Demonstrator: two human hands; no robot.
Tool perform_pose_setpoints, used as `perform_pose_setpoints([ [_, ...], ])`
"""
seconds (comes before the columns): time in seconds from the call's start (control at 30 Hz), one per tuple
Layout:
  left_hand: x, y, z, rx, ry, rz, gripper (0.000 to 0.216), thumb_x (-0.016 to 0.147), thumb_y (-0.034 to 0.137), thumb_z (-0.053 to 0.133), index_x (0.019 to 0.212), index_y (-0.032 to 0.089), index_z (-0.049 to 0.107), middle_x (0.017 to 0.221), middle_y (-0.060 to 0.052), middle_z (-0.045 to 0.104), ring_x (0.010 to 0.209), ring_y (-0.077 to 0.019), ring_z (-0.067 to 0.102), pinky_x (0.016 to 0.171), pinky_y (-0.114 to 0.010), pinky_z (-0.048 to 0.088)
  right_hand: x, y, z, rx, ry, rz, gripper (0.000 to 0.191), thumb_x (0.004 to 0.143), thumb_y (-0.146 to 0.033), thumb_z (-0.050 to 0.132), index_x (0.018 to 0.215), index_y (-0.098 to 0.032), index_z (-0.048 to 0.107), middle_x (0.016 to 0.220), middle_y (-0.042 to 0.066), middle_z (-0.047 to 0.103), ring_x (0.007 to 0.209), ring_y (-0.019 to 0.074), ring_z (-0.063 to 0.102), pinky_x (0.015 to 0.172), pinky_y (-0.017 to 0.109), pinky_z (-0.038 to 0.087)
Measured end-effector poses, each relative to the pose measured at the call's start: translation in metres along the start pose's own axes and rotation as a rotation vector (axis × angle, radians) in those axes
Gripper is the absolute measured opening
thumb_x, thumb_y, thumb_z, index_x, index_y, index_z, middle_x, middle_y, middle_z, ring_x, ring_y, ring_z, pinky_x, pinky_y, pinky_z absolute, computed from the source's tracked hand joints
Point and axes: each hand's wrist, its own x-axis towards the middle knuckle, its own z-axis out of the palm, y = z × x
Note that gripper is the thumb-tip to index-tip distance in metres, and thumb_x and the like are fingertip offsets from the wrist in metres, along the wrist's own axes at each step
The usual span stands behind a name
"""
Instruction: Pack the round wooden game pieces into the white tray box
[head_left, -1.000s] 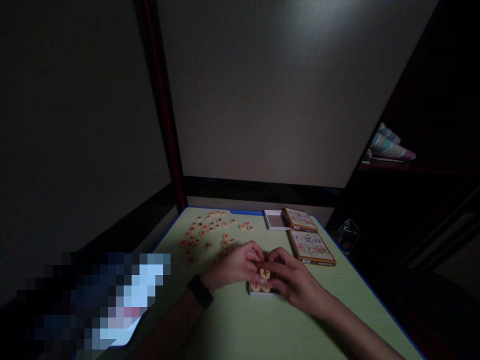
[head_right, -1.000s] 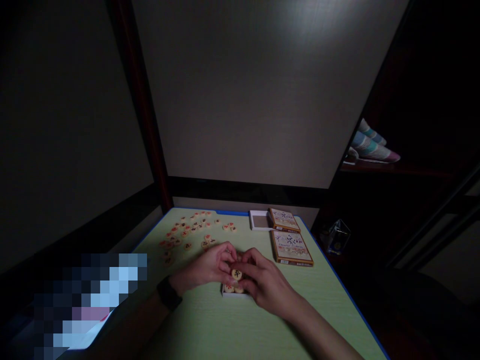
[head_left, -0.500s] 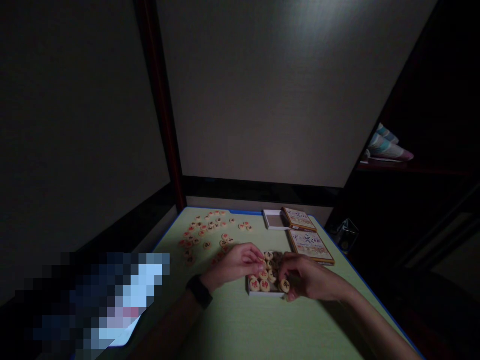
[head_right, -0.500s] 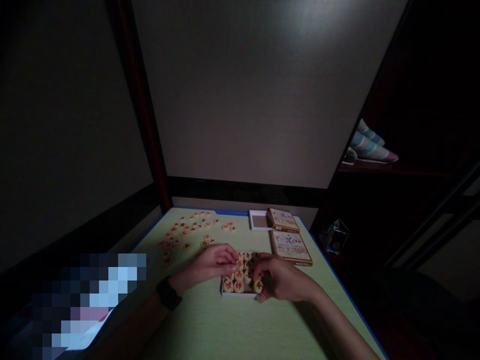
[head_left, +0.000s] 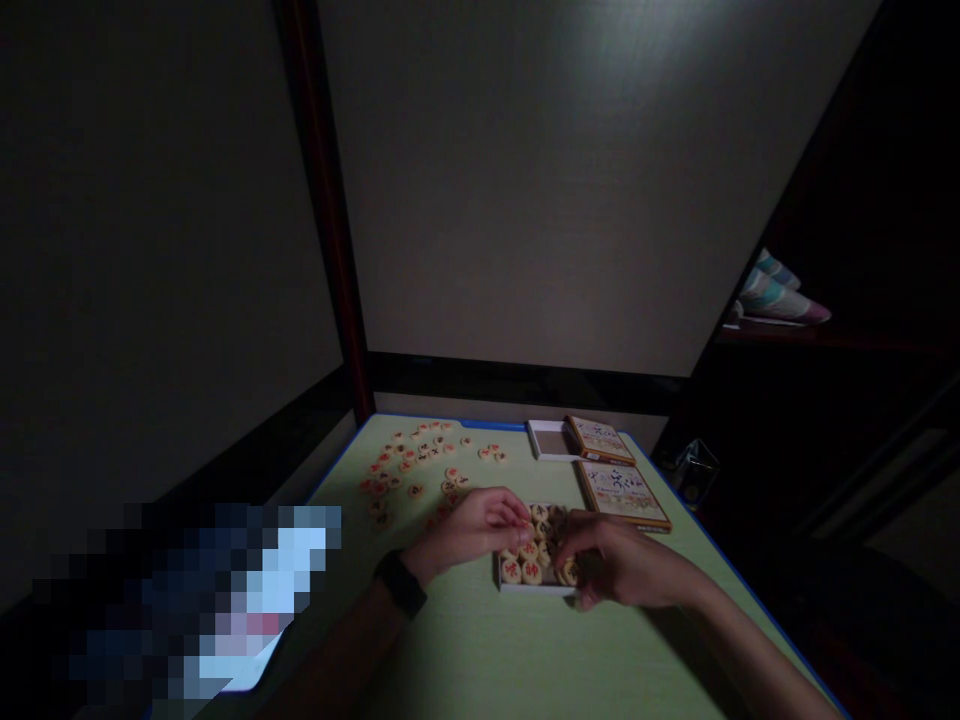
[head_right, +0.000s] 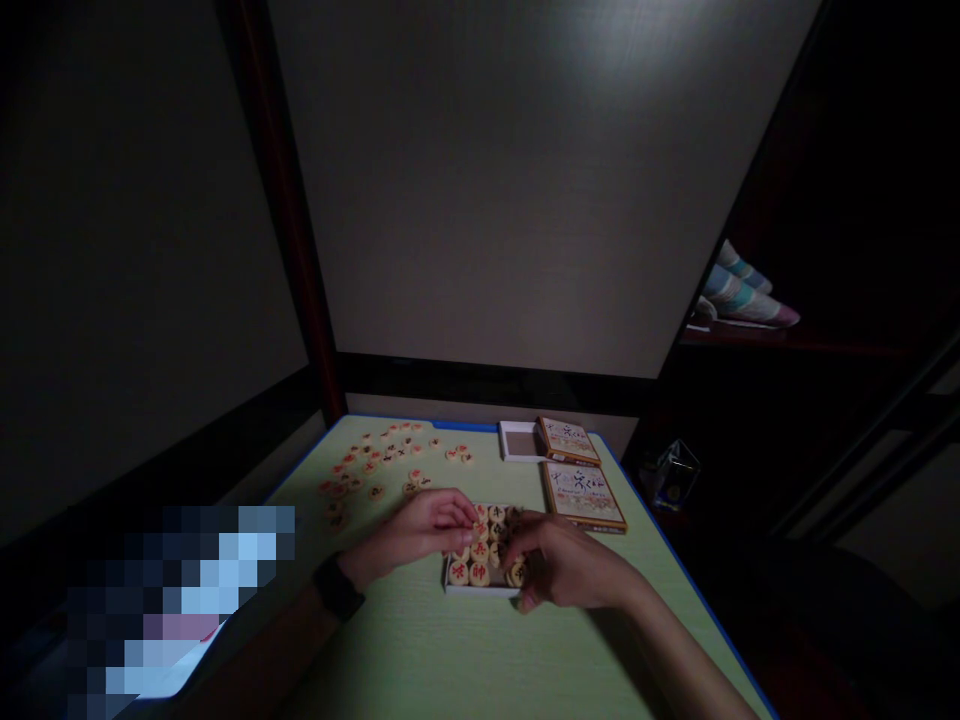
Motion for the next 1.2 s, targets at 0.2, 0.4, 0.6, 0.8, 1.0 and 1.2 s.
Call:
perform_pose_setpoints([
  [0.2, -0.001, 0.0009, 0.0009, -0.006, -0.012, 0.01, 0.05, 0.059, 0.046, 0.09, 0.086, 0.015, 0.063, 0.082, -0.001, 0.064, 0.075, -0.0126, 0.061, 0.069, -0.026, 0.048, 0.0013, -0.005, 0.0076, -0.048, -0.017, -0.055, 0.028, 0.063, -0.015, 0.087, 0.089, -0.022, 0.079, 0.1, 0.004, 0.064, 0.091, 0.0198, 0.058, 0.077, 0.03, 0.044],
  [0.4, -0.0011, 0.002, 0.0013, -0.008, -0.004, 0.012, 0.052, 0.057, 0.048, 0.091, 0.084, 0.014, 0.063, 0.082, -0.002, 0.064, 0.078, -0.0136, 0.061, 0.071, -0.027, 0.048, 0.0012, -0.0035, 0.0075, -0.044, 0.0, -0.027, 0.028, 0.061, -0.014, 0.088, 0.086, -0.021, 0.078, 0.099, 0.003, 0.063, 0.09, 0.019, 0.058, 0.076, 0.029, 0.043],
  [0.6, -0.0007, 0.0007, 0.0009, -0.016, -0.005, 0.009, 0.054, 0.056, 0.049, 0.091, 0.084, 0.014, 0.063, 0.082, -0.002, 0.065, 0.076, -0.0127, 0.061, 0.07, -0.026, 0.047, 0.0009, -0.0044, 0.0069, -0.071, -0.017, -0.017, 0.026, 0.063, -0.017, 0.087, 0.086, -0.021, 0.077, 0.098, 0.003, 0.063, 0.088, 0.0184, 0.058, 0.075, 0.029, 0.043],
  [0.8, -0.0014, 0.0014, 0.0009, -0.007, -0.007, 0.013, 0.052, 0.058, 0.05, 0.09, 0.085, 0.014, 0.063, 0.082, -0.002, 0.066, 0.075, -0.012, 0.061, 0.069, -0.026, 0.047, 0.0008, -0.006, 0.0056, -0.049, -0.019, -0.028, 0.028, 0.061, -0.014, 0.088, 0.086, -0.022, 0.077, 0.097, 0.002, 0.065, 0.089, 0.019, 0.059, 0.076, 0.029, 0.043],
  [1.0, -0.0003, 0.001, 0.0008, 0.006, -0.007, 0.011, 0.052, 0.057, 0.049, 0.09, 0.085, 0.014, 0.063, 0.082, -0.002, 0.066, 0.075, -0.012, 0.061, 0.07, -0.026, 0.048, 0.0002, -0.0064, 0.0056, -0.064, -0.025, 0.008, 0.034, 0.059, -0.012, 0.09, 0.089, -0.023, 0.078, 0.098, 0.002, 0.064, 0.087, 0.0182, 0.059, 0.075, 0.028, 0.043],
  [1.2, 0.0004, -0.0012, -0.0008, 0.003, -0.008, 0.028, 0.049, 0.059, 0.047, 0.089, 0.084, 0.014, 0.063, 0.081, -0.002, 0.065, 0.074, -0.0129, 0.06, 0.072, -0.028, 0.049, 0.0, -0.0106, 0.0038, -0.066, -0.022, 0.008, 0.035, 0.058, -0.01, 0.089, 0.089, -0.023, 0.079, 0.096, 0.001, 0.065, 0.087, 0.0177, 0.06, 0.074, 0.027, 0.042],
])
